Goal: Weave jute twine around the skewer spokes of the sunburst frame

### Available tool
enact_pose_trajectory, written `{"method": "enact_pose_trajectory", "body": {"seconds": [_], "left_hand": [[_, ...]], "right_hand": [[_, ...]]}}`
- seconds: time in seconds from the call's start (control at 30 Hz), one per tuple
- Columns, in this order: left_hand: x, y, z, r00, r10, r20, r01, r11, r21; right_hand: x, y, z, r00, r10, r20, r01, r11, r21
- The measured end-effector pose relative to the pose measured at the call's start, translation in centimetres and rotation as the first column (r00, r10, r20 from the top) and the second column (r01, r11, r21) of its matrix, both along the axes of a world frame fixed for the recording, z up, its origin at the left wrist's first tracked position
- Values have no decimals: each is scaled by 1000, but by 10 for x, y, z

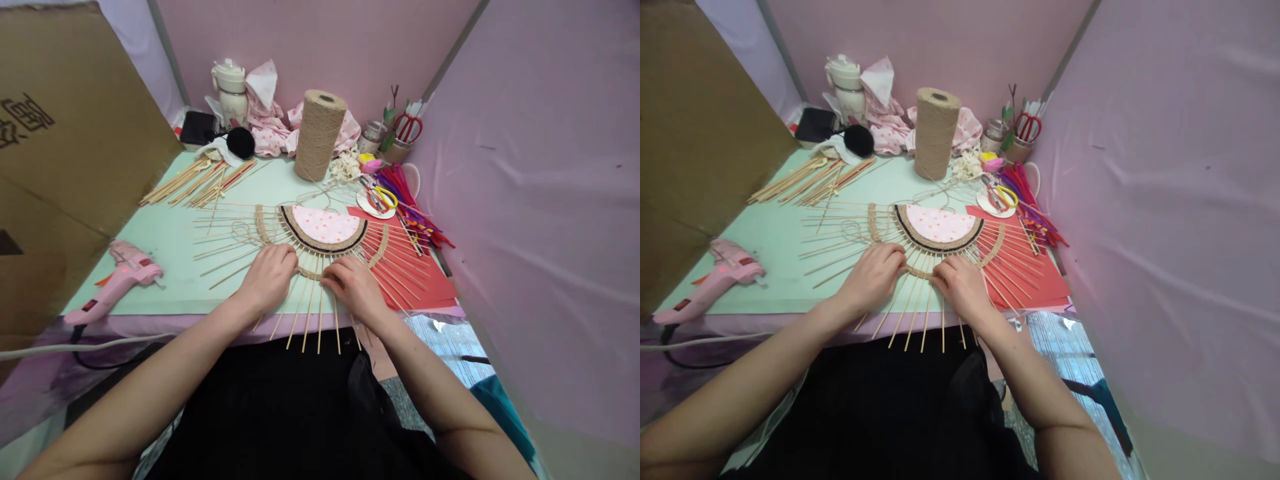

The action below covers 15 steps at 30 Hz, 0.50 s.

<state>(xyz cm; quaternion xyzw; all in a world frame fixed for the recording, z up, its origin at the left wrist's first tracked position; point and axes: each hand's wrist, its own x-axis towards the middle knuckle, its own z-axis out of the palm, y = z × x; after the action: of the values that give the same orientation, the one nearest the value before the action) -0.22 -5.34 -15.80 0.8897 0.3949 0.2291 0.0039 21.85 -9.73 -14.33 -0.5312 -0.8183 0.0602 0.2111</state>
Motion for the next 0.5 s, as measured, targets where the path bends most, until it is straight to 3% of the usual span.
{"method": "enact_pose_trajectory", "body": {"seconds": [0.23,0.37,0.5], "left_hand": [[0,-1,2,1000,-8,0,8,1000,-28],[-1,-2,2,1000,1,20,-1,1000,-28],[-3,-3,1,1000,9,20,-9,1000,11]], "right_hand": [[-8,1,5,1000,-15,12,15,1000,21],[-19,-4,5,995,92,-32,-90,994,69],[-30,-6,-4,986,162,48,-165,984,59]]}}
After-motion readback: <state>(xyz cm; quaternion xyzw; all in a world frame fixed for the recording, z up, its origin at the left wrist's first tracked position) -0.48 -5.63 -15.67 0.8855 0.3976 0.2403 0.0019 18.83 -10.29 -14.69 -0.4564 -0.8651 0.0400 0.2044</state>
